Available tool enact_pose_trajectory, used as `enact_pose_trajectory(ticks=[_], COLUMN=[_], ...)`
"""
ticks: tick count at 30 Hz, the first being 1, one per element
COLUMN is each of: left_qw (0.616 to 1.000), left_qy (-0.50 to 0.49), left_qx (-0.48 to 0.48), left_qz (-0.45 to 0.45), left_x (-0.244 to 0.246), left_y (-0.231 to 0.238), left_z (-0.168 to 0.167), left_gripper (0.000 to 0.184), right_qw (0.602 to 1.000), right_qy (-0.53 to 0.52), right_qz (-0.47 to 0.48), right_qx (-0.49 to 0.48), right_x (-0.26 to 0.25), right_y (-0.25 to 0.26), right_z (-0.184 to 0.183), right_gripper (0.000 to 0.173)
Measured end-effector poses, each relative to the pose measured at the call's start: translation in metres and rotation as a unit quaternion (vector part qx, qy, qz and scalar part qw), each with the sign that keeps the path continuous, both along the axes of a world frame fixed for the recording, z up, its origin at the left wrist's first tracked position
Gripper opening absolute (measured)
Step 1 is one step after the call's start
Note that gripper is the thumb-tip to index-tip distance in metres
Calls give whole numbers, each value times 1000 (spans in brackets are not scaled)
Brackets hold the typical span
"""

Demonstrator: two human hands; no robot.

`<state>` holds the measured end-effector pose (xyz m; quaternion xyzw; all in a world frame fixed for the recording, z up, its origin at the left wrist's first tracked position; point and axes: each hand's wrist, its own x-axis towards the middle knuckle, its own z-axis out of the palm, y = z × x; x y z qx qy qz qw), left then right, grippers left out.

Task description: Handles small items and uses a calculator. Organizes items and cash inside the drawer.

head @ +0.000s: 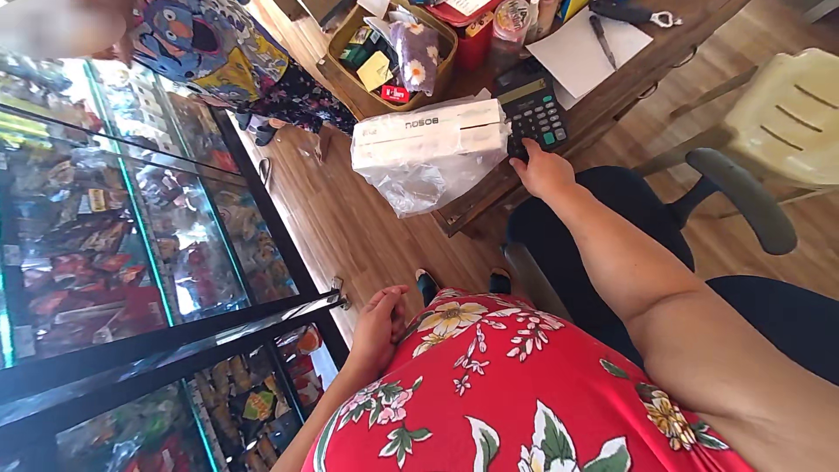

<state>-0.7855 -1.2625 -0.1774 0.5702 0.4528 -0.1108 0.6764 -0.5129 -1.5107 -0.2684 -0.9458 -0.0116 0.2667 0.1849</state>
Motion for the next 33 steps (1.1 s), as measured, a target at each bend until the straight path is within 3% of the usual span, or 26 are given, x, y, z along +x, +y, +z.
enact_pose_trajectory(ticks=[9,22,33], left_qw=[1000,1000,1000], left_qy=[1,-8,-9], left_qx=[1,0,-2], left_qz=[8,-18,-7], left_x=[-2,0,-9], left_y=[0,-8,-12], left_z=[-1,-2,-2], left_gripper=[29,29,29], right_qw=[1000,992,999], right_qy=[-13,0,-32], right_qz=[-21,86,23], right_qx=[11,-91,-28], right_x=[-20,-15,-8], right_y=[-16,-1,-23], right_z=[-10,13,10], right_gripper=[61,69,65])
